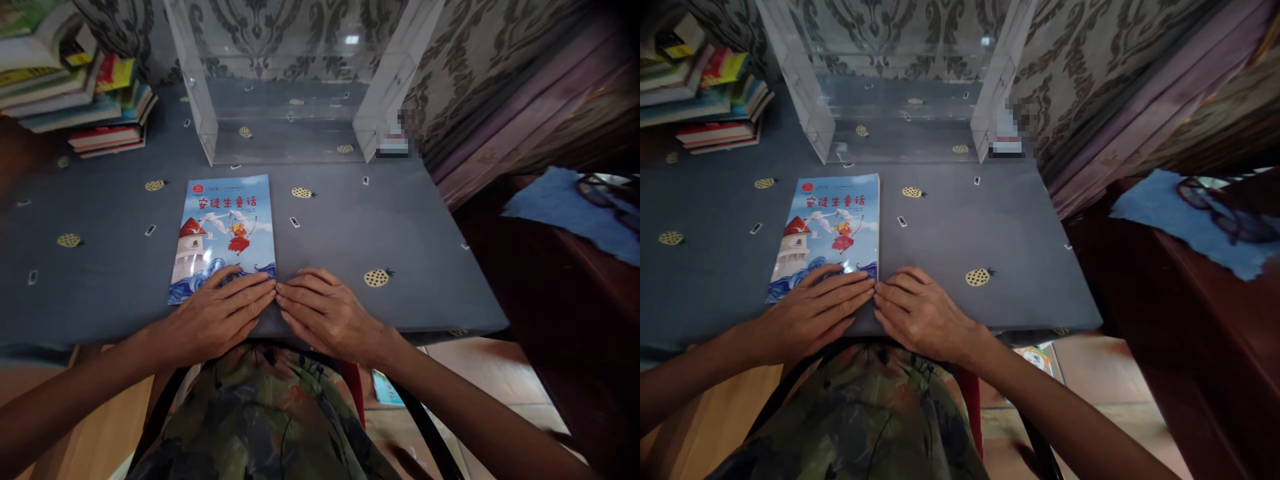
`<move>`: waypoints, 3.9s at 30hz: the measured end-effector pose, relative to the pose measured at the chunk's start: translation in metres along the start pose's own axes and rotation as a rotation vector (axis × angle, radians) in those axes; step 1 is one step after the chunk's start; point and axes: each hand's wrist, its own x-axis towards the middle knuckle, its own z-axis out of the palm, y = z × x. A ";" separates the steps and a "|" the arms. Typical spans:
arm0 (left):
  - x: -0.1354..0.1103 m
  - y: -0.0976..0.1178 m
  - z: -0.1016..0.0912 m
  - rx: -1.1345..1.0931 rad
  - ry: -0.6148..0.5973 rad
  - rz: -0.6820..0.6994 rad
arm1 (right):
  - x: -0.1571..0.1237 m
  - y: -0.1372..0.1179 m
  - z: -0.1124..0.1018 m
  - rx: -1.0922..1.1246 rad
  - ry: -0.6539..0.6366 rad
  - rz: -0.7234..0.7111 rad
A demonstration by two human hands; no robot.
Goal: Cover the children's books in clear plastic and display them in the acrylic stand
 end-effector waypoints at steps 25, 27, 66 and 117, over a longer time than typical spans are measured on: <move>0.008 0.001 -0.005 -0.026 -0.011 -0.023 | 0.000 0.001 -0.001 0.042 -0.032 0.019; 0.006 0.004 -0.003 -0.005 -0.004 -0.035 | 0.000 0.001 -0.001 0.070 -0.029 0.038; 0.009 0.055 0.024 0.166 0.112 -0.322 | 0.011 0.021 0.008 -0.027 -0.209 0.151; -0.012 0.032 0.007 0.142 0.085 -0.326 | 0.018 0.010 0.009 0.006 -0.155 0.178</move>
